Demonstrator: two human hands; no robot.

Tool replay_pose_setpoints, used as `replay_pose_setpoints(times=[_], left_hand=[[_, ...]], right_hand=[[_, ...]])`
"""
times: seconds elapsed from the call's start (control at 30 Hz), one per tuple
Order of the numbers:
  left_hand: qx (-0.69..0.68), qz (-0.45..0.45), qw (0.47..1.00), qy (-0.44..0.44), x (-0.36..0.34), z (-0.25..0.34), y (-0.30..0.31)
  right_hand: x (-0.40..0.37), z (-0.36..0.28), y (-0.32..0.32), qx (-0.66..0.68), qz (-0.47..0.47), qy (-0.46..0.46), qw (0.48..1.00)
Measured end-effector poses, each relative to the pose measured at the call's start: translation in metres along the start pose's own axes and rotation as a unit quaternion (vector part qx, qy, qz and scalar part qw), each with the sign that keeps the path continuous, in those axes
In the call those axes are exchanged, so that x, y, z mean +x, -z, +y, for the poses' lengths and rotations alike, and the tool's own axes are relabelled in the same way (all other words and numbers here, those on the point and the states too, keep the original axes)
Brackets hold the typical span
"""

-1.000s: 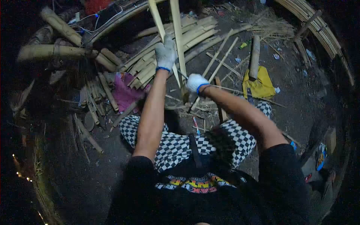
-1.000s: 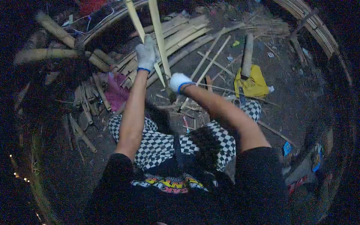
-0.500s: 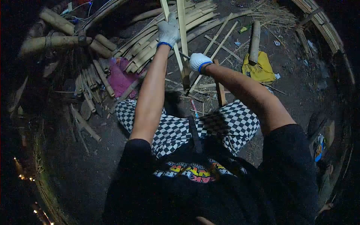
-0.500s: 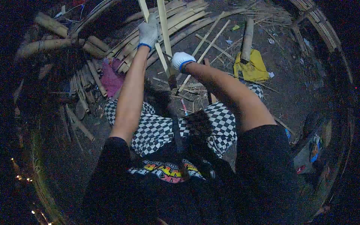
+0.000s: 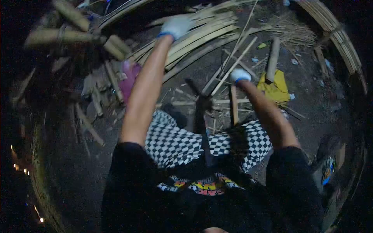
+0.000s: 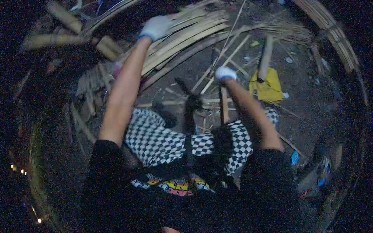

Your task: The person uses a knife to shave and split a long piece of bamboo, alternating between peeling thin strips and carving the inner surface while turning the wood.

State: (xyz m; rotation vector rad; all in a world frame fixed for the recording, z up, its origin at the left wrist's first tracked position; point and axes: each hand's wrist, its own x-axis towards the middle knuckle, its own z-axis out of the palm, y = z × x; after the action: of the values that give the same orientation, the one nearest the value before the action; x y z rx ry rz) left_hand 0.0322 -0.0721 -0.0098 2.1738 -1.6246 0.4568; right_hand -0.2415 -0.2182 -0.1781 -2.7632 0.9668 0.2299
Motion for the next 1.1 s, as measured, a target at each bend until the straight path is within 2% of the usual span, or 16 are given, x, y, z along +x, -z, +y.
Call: replay_pose_setpoints(times=[0.07,0.1,0.13,0.23,0.43,0.47,0.5,0.57,0.6,0.63,0.7,0.77,0.93,0.97,1.03,1.1], left_hand=[[0.044,-0.057,0.99,0.124,-0.015,0.009,-0.009],[-0.013,0.009,0.984,0.176,-0.022,0.026,-0.013],[-0.071,0.066,0.968,0.23,-0.029,0.039,-0.021],[-0.061,0.025,0.958,0.278,-0.037,0.02,-0.1],[-0.063,-0.013,0.978,0.2,-0.036,0.074,-0.158],[0.022,-0.106,0.983,0.151,-0.032,0.064,-0.188],[0.02,-0.11,0.982,0.151,-0.028,0.072,-0.203],[-0.107,-0.146,0.95,0.253,-0.018,0.084,-0.232],[-0.08,-0.078,0.981,0.16,-0.021,0.082,-0.256],[-0.076,-0.079,0.981,0.158,-0.018,0.082,-0.281],[-0.083,-0.187,0.955,0.214,-0.006,0.086,-0.328],[-0.079,-0.21,0.949,0.223,0.006,0.098,-0.361],[-0.039,-0.207,0.949,0.234,0.017,0.106,-0.442],[-0.042,-0.191,0.955,0.222,0.006,0.095,-0.479],[-0.046,-0.177,0.96,0.213,0.001,0.102,-0.493],[-0.055,-0.202,0.932,0.296,-0.01,0.113,-0.498]], right_hand=[[-0.02,0.026,-0.035,0.058,0.019,-0.001,0.998],[-0.031,0.041,-0.056,0.095,0.024,0.026,0.995],[-0.039,0.048,-0.064,0.08,-0.04,0.007,0.996],[-0.063,0.057,-0.062,0.21,-0.169,-0.094,0.958],[-0.056,0.128,-0.045,0.246,-0.095,-0.118,0.957],[-0.051,0.14,-0.041,0.272,-0.109,-0.146,0.945],[-0.047,0.149,-0.04,0.272,-0.114,-0.149,0.944],[-0.031,0.164,-0.039,0.358,-0.101,-0.156,0.915],[-0.024,0.167,-0.034,0.404,-0.09,-0.17,0.894],[-0.02,0.168,-0.022,0.408,-0.09,-0.169,0.893],[-0.014,0.169,-0.001,0.615,-0.099,-0.255,0.74],[-0.01,0.161,0.013,0.713,-0.02,-0.285,0.64],[0.008,0.166,0.013,0.869,-0.024,-0.265,0.417],[0.01,0.168,0.015,0.869,-0.025,-0.263,0.419],[0.015,0.171,0.016,0.855,-0.018,-0.256,0.45],[0.019,0.172,0.014,0.838,-0.012,-0.271,0.474]])
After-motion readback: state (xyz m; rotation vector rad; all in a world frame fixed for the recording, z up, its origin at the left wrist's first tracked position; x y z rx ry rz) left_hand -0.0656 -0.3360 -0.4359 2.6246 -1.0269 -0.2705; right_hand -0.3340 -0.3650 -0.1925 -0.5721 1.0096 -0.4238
